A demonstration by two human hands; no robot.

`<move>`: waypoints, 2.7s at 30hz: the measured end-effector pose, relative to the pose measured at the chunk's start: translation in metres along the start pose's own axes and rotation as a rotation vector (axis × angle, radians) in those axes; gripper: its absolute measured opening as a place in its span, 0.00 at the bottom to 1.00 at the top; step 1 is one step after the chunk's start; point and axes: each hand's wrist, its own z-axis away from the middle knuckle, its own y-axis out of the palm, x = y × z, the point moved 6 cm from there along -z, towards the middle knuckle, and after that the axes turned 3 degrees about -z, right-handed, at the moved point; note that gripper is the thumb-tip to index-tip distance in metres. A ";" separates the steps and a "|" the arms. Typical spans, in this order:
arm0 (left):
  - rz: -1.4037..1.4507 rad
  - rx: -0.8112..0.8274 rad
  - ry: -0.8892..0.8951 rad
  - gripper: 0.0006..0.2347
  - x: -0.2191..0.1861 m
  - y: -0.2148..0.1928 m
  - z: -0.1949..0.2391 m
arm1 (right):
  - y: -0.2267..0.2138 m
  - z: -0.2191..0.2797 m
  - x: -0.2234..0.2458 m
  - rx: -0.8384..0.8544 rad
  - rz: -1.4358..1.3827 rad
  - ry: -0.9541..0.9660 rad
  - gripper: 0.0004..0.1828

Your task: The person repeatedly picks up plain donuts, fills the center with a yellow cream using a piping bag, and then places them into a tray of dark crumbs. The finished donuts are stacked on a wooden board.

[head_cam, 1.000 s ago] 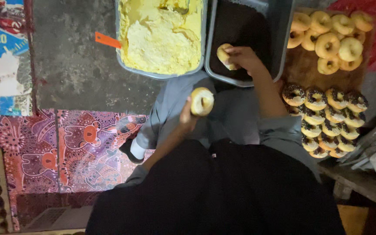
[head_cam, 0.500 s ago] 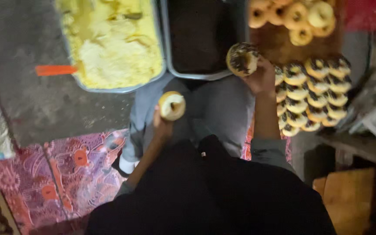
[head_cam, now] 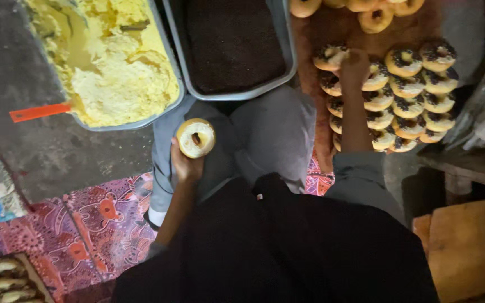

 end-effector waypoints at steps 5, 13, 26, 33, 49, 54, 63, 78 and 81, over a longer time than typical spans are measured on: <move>-0.049 -0.031 -0.083 0.27 -0.009 0.007 0.000 | -0.005 0.049 0.052 0.035 0.532 -0.502 0.10; -0.217 0.235 -0.268 0.13 0.036 0.050 -0.017 | 0.134 0.267 0.104 1.382 -0.395 0.428 0.32; 0.153 0.430 -0.468 0.19 0.004 0.063 -0.010 | 0.291 0.134 0.150 0.857 0.177 -0.243 0.21; 0.182 0.452 -0.485 0.19 0.009 0.056 -0.013 | 0.252 0.196 0.223 0.745 1.084 -0.765 0.21; 0.006 0.378 -0.463 0.22 -0.011 0.076 -0.013 | -0.081 0.003 0.018 -0.001 -0.891 0.280 0.16; -0.038 0.319 -0.459 0.24 -0.012 0.081 -0.016 | -0.069 -0.049 -0.007 -0.079 -0.532 0.240 0.18; -0.050 0.330 -0.440 0.24 -0.013 0.082 -0.015 | -0.090 -0.056 0.003 -0.232 0.762 0.071 0.10; -0.026 0.364 -0.430 0.24 -0.013 0.076 -0.013 | 0.019 0.060 0.096 0.216 0.953 -0.146 0.58; -0.015 0.363 -0.432 0.24 -0.012 0.078 -0.015 | 0.020 0.059 0.102 0.126 0.836 -0.121 0.56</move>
